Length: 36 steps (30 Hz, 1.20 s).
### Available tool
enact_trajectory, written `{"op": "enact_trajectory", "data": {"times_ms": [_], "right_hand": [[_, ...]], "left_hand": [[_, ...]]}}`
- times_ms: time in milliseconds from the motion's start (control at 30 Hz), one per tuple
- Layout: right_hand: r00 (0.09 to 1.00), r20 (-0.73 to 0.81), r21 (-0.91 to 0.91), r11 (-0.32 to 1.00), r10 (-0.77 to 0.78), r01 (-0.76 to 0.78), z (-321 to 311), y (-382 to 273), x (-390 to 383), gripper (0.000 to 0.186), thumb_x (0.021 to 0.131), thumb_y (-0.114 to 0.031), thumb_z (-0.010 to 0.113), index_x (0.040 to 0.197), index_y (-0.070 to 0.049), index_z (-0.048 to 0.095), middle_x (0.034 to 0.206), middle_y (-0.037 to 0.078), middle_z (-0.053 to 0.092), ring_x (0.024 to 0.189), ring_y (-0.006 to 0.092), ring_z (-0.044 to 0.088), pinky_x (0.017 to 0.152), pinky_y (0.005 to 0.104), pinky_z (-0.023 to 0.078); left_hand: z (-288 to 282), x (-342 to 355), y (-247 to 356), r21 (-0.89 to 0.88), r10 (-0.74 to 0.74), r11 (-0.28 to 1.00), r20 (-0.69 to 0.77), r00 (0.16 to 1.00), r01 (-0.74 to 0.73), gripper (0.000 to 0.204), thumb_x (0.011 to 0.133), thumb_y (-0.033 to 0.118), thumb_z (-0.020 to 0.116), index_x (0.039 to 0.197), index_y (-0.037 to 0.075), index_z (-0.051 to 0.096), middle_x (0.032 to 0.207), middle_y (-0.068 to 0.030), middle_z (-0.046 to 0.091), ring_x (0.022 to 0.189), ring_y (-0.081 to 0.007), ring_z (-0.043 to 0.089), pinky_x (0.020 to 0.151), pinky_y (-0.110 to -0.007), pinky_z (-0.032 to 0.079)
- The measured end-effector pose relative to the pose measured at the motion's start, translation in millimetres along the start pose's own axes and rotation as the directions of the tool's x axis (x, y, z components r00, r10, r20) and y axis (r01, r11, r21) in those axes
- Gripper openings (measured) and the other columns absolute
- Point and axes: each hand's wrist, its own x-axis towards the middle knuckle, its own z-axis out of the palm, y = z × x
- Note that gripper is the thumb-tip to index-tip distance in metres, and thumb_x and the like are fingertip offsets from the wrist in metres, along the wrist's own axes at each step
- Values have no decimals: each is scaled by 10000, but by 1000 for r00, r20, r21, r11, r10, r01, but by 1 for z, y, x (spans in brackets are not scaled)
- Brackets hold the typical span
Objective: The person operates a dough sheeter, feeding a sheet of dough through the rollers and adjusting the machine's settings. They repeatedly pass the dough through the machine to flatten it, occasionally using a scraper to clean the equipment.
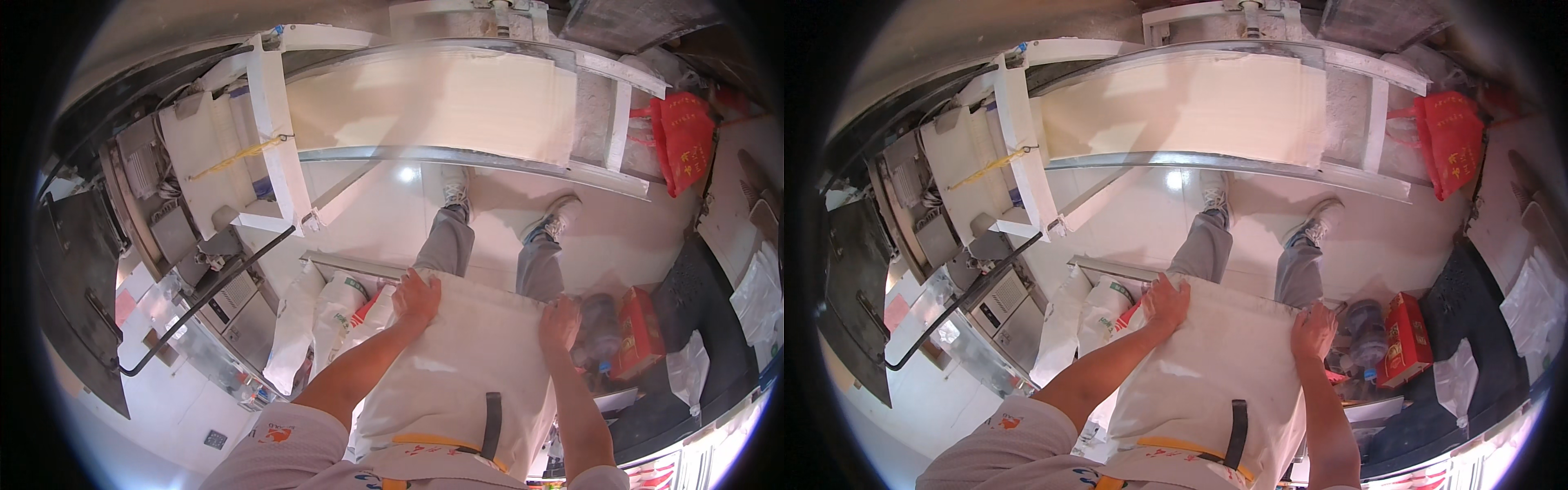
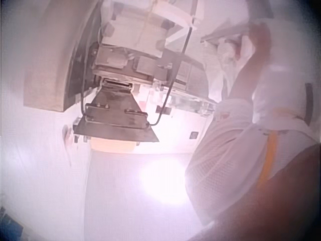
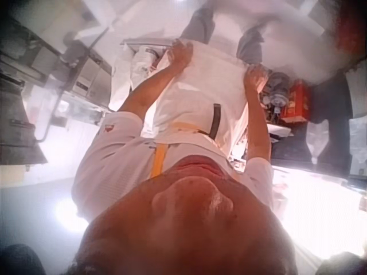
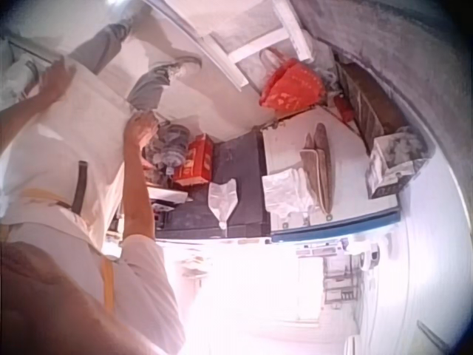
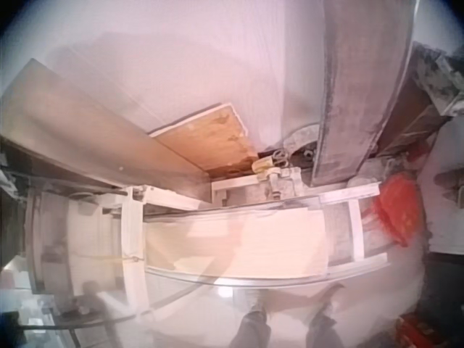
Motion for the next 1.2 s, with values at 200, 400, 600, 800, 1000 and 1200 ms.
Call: {"op": "enact_trajectory", "data": {"times_ms": [200, 400, 600, 800, 1000, 1200], "right_hand": [[1000, -13, -20, 1000, -18, 17, 1, 2, -2, 312, 896, -175, 640, 1168, -25, 621, 1099, 171, 666, 1109, 372, 578, 984, 502, 441], [1000, 4, -19, 1000, -7, 7, 3, 5, -4, 317, 902, -178, 636, 1180, -26, 616, 1105, 173, 664, 1124, 371, 573, 987, 504, 440], [1000, 3, -26, 1000, -3, 3, 7, 8, -5, 329, 901, -180, 637, 1188, -24, 606, 1109, 173, 664, 1120, 371, 578, 985, 506, 442], [1000, 8, -21, 1000, 1, -1, 4, 6, -6, 330, 894, -179, 637, 1184, -24, 605, 1108, 167, 664, 1119, 367, 582, 984, 499, 444], [1000, 12, -52, 999, 17, -16, 7, 6, -7, 323, 907, -185, 615, 1196, -38, 614, 1115, 162, 661, 1136, 359, 581, 1000, 493, 442], [996, 50, -3, 997, 81, -81, 2, 2, -8, 333, 913, -169, 591, 1214, -33, 634, 1148, 166, 662, 1167, 363, 580, 1024, 487, 441]], "left_hand": [[4, -2, 0, 7, -1, 1000, -22, 1000, 1, 546, 947, 470, 564, 1195, -16, 560, 1118, -260, 671, 1034, -409, 697, 900, -517, 552], [4, -2, -1, 30, 7, 1000, -8, 1000, -7, 541, 953, 467, 560, 1188, -20, 562, 1118, -260, 673, 1026, -407, 701, 893, -517, 554], [0, -4, 1, 19, 1, 1000, 12, 1000, -1, 534, 954, 460, 561, 1186, -21, 566, 1116, -263, 672, 1021, -408, 703, 894, -516, 554], [2, -5, 0, 18, 5, 1000, 3, 1000, -5, 536, 953, 456, 562, 1186, -27, 570, 1121, -266, 671, 1033, -412, 700, 908, -520, 549], [0, -5, 0, 3, -13, 1000, 16, 1000, 13, 566, 947, 450, 565, 1238, -35, 571, 1147, -270, 667, 1078, -414, 686, 928, -524, 544], [5, -6, -2, 6, -9, 1000, 18, 1000, 9, 576, 955, 448, 555, 1255, -43, 565, 1175, -268, 661, 1084, -416, 685, 940, -525, 541]]}}
